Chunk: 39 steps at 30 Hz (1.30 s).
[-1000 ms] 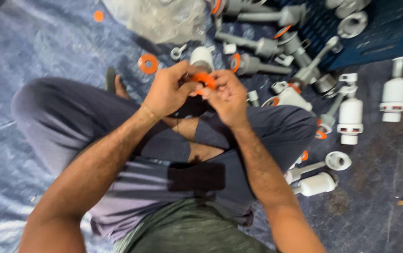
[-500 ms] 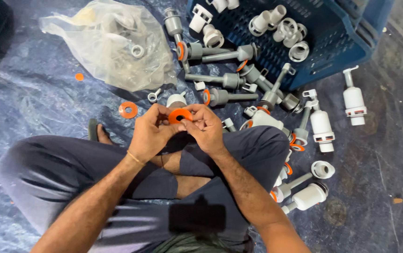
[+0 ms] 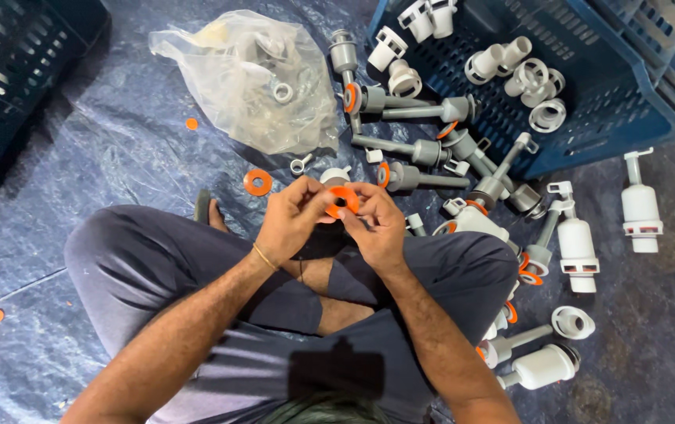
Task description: The person sits on the floor and assembles white and gray plastic components by hand. They insert orange rings and black washers into the parts, then connect the pieces together and place the finished assemblies into a blue crate.
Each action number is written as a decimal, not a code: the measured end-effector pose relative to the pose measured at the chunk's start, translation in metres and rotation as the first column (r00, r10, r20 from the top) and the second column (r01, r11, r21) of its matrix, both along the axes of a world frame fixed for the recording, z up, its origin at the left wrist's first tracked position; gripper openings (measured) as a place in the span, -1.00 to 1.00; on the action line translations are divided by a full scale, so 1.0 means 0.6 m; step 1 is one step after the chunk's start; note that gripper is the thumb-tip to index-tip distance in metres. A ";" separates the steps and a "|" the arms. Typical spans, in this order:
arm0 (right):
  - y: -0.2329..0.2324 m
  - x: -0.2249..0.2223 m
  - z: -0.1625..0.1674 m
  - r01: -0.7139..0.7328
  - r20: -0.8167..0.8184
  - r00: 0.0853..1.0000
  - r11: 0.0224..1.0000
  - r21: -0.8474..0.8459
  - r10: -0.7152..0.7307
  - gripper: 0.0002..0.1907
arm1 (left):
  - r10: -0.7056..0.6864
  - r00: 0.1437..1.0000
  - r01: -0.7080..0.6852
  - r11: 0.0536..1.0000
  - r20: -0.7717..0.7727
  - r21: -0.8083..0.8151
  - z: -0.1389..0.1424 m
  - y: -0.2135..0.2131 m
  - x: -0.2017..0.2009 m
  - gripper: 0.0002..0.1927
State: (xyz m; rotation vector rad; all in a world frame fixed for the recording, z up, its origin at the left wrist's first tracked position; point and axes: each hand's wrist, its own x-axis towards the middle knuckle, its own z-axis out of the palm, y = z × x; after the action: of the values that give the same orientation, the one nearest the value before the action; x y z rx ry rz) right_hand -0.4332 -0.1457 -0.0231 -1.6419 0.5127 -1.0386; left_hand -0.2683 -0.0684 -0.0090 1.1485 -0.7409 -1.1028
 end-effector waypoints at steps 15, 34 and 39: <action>0.000 0.010 0.027 0.003 -0.060 0.998 0.996 -0.084 -0.008 -0.72 | 0.053 0.981 -0.029 0.992 0.189 -0.126 0.010 0.007 -0.004 -0.77; 0.007 0.008 0.059 0.083 -0.095 0.989 0.953 -0.292 -0.115 -0.74 | 0.130 0.892 -0.008 0.962 0.433 -0.272 0.009 0.018 -0.014 -0.83; 0.011 0.012 0.066 0.136 -0.096 0.979 0.924 -0.356 -0.181 -0.76 | 0.159 0.851 -0.019 0.962 0.501 -0.272 0.009 0.016 -0.015 -0.86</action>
State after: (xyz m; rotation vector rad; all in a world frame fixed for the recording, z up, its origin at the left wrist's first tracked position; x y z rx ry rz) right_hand -0.4260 -0.1389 0.0164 -2.0167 0.5779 -1.2011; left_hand -0.2772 -0.0587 -0.0036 1.2524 -1.2021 -0.5851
